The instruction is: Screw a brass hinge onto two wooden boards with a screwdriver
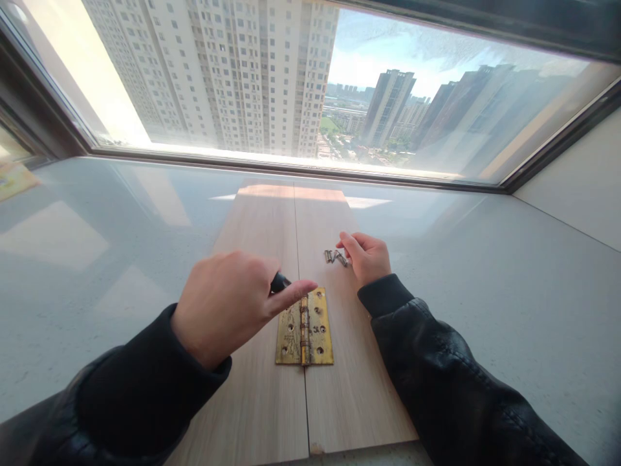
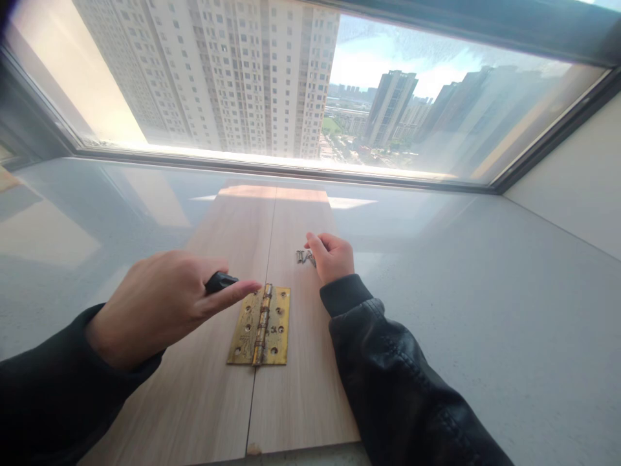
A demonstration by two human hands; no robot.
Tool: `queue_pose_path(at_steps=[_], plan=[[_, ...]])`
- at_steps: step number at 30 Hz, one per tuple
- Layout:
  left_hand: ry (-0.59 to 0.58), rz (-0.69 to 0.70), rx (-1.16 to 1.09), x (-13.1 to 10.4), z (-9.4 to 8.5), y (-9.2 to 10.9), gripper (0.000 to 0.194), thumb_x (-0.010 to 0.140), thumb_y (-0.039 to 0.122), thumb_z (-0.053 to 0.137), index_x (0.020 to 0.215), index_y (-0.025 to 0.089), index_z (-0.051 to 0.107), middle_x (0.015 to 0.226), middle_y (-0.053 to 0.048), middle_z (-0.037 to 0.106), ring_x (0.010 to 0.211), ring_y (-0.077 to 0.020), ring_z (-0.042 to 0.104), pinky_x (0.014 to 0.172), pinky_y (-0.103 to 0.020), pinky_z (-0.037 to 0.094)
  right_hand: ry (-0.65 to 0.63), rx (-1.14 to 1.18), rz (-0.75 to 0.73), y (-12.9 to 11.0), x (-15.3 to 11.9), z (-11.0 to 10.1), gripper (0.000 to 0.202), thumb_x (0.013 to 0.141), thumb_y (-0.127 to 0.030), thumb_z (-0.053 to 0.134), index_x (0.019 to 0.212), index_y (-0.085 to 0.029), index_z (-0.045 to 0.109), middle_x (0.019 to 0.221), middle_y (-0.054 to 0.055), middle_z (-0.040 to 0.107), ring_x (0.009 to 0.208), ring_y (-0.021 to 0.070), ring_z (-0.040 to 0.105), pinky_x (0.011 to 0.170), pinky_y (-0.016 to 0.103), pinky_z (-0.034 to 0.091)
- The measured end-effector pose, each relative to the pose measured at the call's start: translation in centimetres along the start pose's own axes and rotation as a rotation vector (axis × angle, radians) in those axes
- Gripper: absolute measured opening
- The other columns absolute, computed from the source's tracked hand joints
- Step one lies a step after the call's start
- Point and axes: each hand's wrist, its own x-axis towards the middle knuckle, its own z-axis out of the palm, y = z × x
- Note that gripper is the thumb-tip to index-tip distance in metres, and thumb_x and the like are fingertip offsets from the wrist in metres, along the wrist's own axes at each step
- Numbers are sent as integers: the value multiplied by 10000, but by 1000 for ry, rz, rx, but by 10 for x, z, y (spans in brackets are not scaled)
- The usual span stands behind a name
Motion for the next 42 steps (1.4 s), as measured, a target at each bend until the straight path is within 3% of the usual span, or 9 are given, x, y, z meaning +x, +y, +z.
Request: queue_pose_path(at_steps=[5, 10, 13, 21, 26, 32, 37, 42], plan=[[5, 4, 2, -1, -1, 3, 564, 834, 647, 172, 549, 217, 399, 498, -15, 480, 445, -169, 384, 438, -282, 209, 1, -18, -12, -1, 0, 0, 351, 770, -430, 543, 574, -151, 628, 443, -36, 445, 426, 81, 387, 452, 238, 309], [-11, 193, -101, -4, -8, 2, 291, 869, 431, 367, 681, 213, 409, 645, -4, 525, 532, -159, 444, 471, -270, 263, 1, -9, -7, 1, 0, 1, 353, 769, -436, 542, 578, -153, 628, 443, -38, 447, 423, 79, 384, 449, 237, 304], [17, 211, -123, -4, -9, -1, 232, 854, 417, 419, 744, 215, 448, 693, -3, 547, 590, -167, 482, 506, -272, 298, 5, -7, -7, 1, 0, 0, 348, 766, -432, 545, 571, -155, 626, 439, -41, 443, 418, 77, 376, 445, 236, 301], [18, -21, 93, -3, -10, 1, 569, 834, 654, 169, 575, 222, 433, 525, -39, 534, 483, -219, 502, 438, -289, 220, -3, -10, -7, 0, -1, 0, 354, 764, -440, 544, 575, -153, 629, 438, -42, 444, 419, 81, 385, 450, 238, 309], [2, 80, 58, -6, -10, 3, 413, 884, 526, 248, 656, 227, 420, 560, -28, 529, 490, -213, 498, 443, -288, 219, -2, -8, -9, 1, 0, 0, 359, 767, -445, 540, 575, -154, 624, 442, -42, 435, 423, 80, 380, 447, 235, 304], [-12, 224, -135, -2, -11, -5, 209, 882, 355, 396, 740, 210, 443, 715, -21, 561, 632, -185, 510, 542, -291, 334, -14, -4, 2, 0, 0, 0, 358, 771, -441, 543, 577, -151, 624, 441, -44, 432, 425, 78, 379, 446, 232, 300], [-23, 89, -139, 2, -15, -7, 362, 834, 528, 417, 655, 216, 463, 599, -6, 554, 528, -167, 476, 489, -279, 297, -10, 6, 0, 1, 0, 1, 356, 767, -443, 544, 577, -152, 624, 438, -45, 431, 417, 79, 376, 440, 234, 299], [-4, -24, 37, -1, -16, 4, 519, 846, 617, 233, 584, 217, 434, 524, -35, 527, 486, -198, 490, 453, -276, 233, -10, 7, -3, 1, 0, 1, 356, 768, -444, 545, 576, -155, 623, 443, -43, 440, 424, 79, 382, 447, 233, 304]])
